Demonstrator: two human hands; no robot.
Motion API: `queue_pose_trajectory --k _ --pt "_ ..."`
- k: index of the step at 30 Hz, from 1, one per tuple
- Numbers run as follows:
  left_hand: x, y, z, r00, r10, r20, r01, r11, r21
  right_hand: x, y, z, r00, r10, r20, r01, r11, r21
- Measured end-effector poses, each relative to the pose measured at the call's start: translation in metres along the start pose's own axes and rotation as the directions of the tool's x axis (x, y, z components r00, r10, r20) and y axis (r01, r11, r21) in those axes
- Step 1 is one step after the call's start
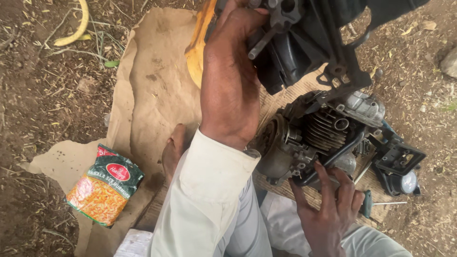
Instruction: The person sits on the ground with a small engine on their lap and uses a screwdriver to unscrew and remove parts from it. They handle small components, set parts aside, pick up a wrench, and reposition the engine while continuing to work on it by hand.
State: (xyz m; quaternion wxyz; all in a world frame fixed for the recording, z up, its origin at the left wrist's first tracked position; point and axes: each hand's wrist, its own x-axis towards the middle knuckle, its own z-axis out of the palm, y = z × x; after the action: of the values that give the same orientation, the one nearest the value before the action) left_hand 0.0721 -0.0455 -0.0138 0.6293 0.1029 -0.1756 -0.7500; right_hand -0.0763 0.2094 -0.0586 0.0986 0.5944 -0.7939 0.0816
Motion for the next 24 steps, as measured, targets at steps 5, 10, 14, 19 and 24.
queue_pose_trajectory --k 5,10,14,19,24 --pt "0.001 -0.001 0.001 0.999 -0.011 -0.038 0.012 0.999 0.030 -0.008 0.000 0.008 0.997 -0.026 -0.066 0.027 0.999 0.022" --pt "0.001 0.000 0.001 0.999 -0.012 -0.039 0.013 0.999 0.031 -0.018 0.000 0.021 0.994 -0.025 -0.108 0.022 0.999 -0.026" --pt "0.000 0.002 0.003 0.999 -0.014 -0.039 0.017 0.998 0.061 -0.024 -0.001 0.026 0.986 -0.043 -0.160 0.042 0.999 -0.008" --pt "0.000 0.003 0.004 1.000 0.009 0.021 -0.011 0.998 0.061 -0.020 -0.003 0.016 0.998 -0.011 -0.058 0.015 0.997 0.077" --pt "0.000 0.002 0.003 1.000 0.007 -0.022 -0.006 0.998 0.063 -0.005 -0.009 0.002 0.999 -0.035 -0.019 0.038 0.984 0.175"
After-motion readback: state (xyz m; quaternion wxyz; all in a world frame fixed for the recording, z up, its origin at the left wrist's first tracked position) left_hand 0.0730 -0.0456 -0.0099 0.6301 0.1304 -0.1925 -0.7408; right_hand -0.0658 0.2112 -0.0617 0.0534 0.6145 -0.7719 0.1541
